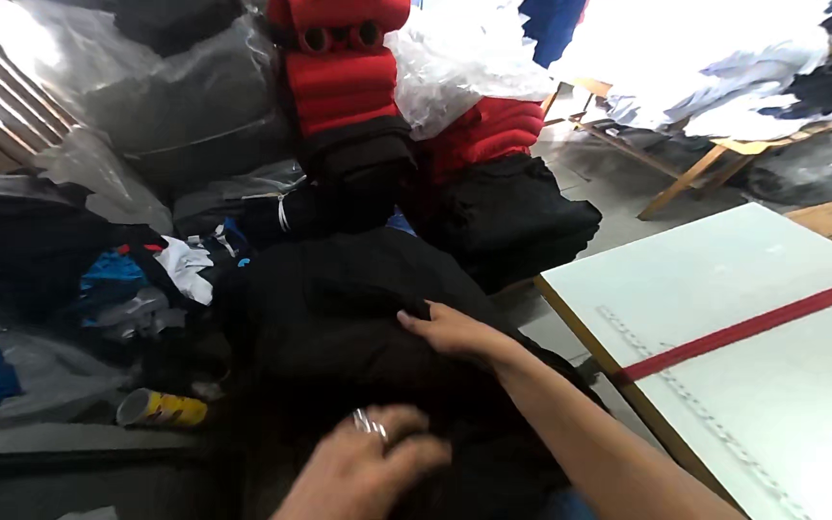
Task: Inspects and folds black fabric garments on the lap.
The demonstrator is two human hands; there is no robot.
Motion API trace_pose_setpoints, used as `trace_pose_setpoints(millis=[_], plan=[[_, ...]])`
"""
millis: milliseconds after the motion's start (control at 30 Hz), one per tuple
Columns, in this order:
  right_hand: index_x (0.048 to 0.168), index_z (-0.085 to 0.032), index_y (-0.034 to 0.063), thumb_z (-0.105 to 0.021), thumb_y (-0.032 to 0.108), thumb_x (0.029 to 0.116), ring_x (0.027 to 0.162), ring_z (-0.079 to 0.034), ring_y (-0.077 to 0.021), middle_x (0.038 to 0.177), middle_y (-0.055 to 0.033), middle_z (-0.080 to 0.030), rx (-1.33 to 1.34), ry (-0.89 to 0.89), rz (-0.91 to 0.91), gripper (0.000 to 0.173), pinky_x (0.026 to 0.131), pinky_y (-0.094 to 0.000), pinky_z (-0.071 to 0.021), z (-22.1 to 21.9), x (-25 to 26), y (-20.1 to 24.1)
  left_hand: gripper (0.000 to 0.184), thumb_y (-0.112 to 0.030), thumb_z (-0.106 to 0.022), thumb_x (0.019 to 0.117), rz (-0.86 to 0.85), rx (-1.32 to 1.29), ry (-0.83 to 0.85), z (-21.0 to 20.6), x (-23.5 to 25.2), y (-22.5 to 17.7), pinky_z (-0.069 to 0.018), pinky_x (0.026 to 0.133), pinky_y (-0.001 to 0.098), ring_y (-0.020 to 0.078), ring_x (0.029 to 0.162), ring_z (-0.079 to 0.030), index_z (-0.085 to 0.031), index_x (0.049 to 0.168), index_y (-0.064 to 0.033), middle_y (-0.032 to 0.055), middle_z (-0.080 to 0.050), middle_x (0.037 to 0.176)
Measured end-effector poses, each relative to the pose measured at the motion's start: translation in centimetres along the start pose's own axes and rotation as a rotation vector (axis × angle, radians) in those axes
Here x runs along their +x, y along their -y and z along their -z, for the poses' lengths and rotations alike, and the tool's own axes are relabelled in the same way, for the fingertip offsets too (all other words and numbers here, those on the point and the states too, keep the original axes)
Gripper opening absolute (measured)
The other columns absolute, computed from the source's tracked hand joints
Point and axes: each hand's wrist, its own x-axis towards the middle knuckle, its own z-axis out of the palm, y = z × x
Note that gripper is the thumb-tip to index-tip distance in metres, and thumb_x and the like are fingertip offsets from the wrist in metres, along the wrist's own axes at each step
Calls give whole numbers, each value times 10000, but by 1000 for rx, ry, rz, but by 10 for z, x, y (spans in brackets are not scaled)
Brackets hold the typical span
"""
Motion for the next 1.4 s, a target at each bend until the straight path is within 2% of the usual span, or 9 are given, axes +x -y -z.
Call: trace_pose_setpoints(millis=[133, 267, 367, 500, 700, 900, 1033, 1267, 1400], plan=[[1437, -497, 68, -506, 485, 1064, 1171, -639, -224, 1285, -156, -642, 19, 47, 46, 560, 1018, -462, -508, -1, 1, -1, 778, -864, -510, 819, 146, -63, 474, 2, -42, -7, -565, 681, 563, 398, 992, -674, -753, 936, -134, 237, -645, 1190], [1618, -242, 187, -658, 644, 909, 1243, -625, -246, 1378, -161, -617, -235, 347, 251, 940, 1060, -525, -498, -8, -34, 22, 134, -239, -774, 856, 57, -92, 315, 36, -33, 15, -603, 671, 492, 294, 852, -710, -717, 882, -120, 127, -700, 962], [1668, -58, 264, -856, 620, 729, 1173, -628, -383, 1345, -228, -596, -513, 372, 276, 1283, 946, -648, -510, -30, -59, 44, 267, -57, -632, 920, 6, 24, 11, 66, 7, 41, -616, 809, 348, 115, 907, -710, -677, 1165, -155, -14, -727, 1007], [1529, -387, 127, -614, 481, 1002, 1131, -660, -382, 1212, -218, -668, -376, 13, 38, 674, 951, -608, -520, -21, -20, 24, 301, -243, -570, 1041, -9, 260, -399, 23, 29, 28, -485, 1060, 440, 192, 1189, -647, -665, 1311, -152, 37, -713, 1234], [1426, -503, 46, -514, 501, 1056, 1225, -602, -276, 1322, -192, -613, -150, 50, 63, 587, 1055, -508, -467, 6, 5, 0, 728, -850, -502, 836, 68, 37, 378, -13, -31, -7, -566, 735, 568, 377, 985, -678, -774, 945, -183, 198, -680, 1108], [1670, -98, 240, -833, 706, 685, 1327, -508, -424, 1529, -248, -422, -566, 287, 228, 1315, 1021, -657, -459, -26, -57, 46, 235, -44, -668, 852, 36, -26, 9, 56, -4, 42, -603, 786, 352, 136, 901, -695, -709, 1061, -142, 11, -712, 991], [1537, -396, 140, -676, 537, 939, 1150, -648, -411, 1297, -219, -629, -565, -35, 66, 770, 917, -621, -528, -35, -25, 33, 269, -187, -563, 1034, 31, 250, -421, 26, 28, 41, -528, 1000, 382, 159, 1131, -668, -688, 1269, -152, 17, -732, 1170], [1411, -507, 21, -506, 492, 1063, 1203, -599, -319, 1296, -221, -611, -250, 102, 1, 585, 1034, -543, -460, 6, 25, 0, 741, -881, -484, 812, 143, 49, 345, -22, -30, 8, -575, 722, 564, 384, 1014, -675, -748, 965, -206, 192, -669, 1152], [1573, -333, 121, -654, 693, 886, 1247, -617, -336, 1357, -210, -617, -364, 217, 212, 950, 1050, -595, -481, -7, -6, 8, 239, -382, -762, 883, 103, 17, 273, 22, -32, 26, -602, 644, 485, 284, 865, -705, -709, 848, -151, 106, -689, 979]])
